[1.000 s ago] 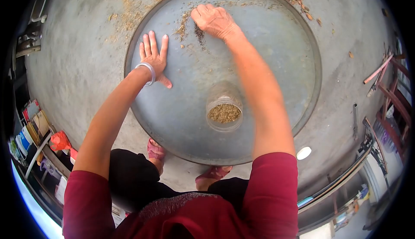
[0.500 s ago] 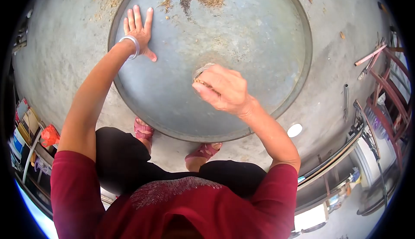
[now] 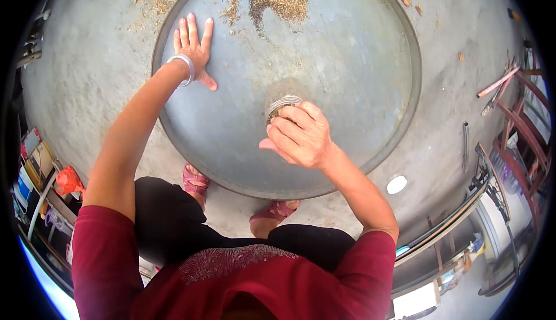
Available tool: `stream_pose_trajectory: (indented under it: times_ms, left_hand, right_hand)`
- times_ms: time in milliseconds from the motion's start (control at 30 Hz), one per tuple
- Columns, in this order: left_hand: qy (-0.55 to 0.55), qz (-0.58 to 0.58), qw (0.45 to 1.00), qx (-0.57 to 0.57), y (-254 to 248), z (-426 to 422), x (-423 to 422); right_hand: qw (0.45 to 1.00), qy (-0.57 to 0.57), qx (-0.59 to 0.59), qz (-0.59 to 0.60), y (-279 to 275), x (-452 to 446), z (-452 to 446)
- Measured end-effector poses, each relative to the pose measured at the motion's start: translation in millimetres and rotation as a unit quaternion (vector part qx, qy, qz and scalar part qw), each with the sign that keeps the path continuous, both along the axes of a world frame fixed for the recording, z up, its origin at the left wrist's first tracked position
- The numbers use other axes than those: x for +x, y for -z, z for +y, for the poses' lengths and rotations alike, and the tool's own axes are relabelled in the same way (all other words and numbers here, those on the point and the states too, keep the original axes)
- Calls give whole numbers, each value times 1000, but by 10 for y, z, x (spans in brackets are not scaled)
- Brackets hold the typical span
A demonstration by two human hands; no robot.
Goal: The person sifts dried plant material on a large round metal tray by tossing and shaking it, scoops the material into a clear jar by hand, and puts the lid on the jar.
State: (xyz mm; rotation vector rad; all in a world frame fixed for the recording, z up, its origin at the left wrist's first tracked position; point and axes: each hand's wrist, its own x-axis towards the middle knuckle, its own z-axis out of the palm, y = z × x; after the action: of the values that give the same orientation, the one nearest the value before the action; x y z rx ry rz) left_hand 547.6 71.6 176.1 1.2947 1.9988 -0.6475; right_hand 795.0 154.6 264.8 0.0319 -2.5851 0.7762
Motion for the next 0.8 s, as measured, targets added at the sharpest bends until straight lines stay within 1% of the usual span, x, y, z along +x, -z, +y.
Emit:
stream_pose_trajectory:
  times_ms: [67,133,200,233,267,367,400,500,633,733,800]
  left_hand:
    - [-2,-5,1000,-3,-12,9,-13]
    - [3,-9,1000,-3,-36,14,-18]
    - [3,-13,1000,0,-44,5,-29]
    - [2,-19,1000,5,-39,0,-38]
    - [-1,-24,1000,11,-34,-5,-45]
    - [-8,-40,999,15,-18,-9,-73]
    - [-9,-45,999,15,-21,-8,-74]
    - [-18,-60,998,19,-33,-27,-82]
    - [-24,-64,997,27,-20,-10,-110]
    - [-26,-68,997,21,-35,-8,-106]
    - [-26,-70,997,21,-37,-6,-107]
  right_hand:
    - [997,9,-73,-5,-90,-85,103]
    - [982,33,-184,22,-82,-216,301]
    - [975,152,-158,-46,116,-427,642]
    - [979,166,-15,-120,315,-484,860]
    - [957,177,127,-191,538,-475,1033]
    - [918,191,232,-258,1025,-362,1232]
    - [915,194,242,-257,1057,-414,1223]
    - [926,193,225,-234,1144,-686,1157]
    - [938,160,224,-213,1257,-1156,1047]
    - [946,140,218,-193,1318,-1320,976]
    - [962,110,182,-168,1283,-1352,999]
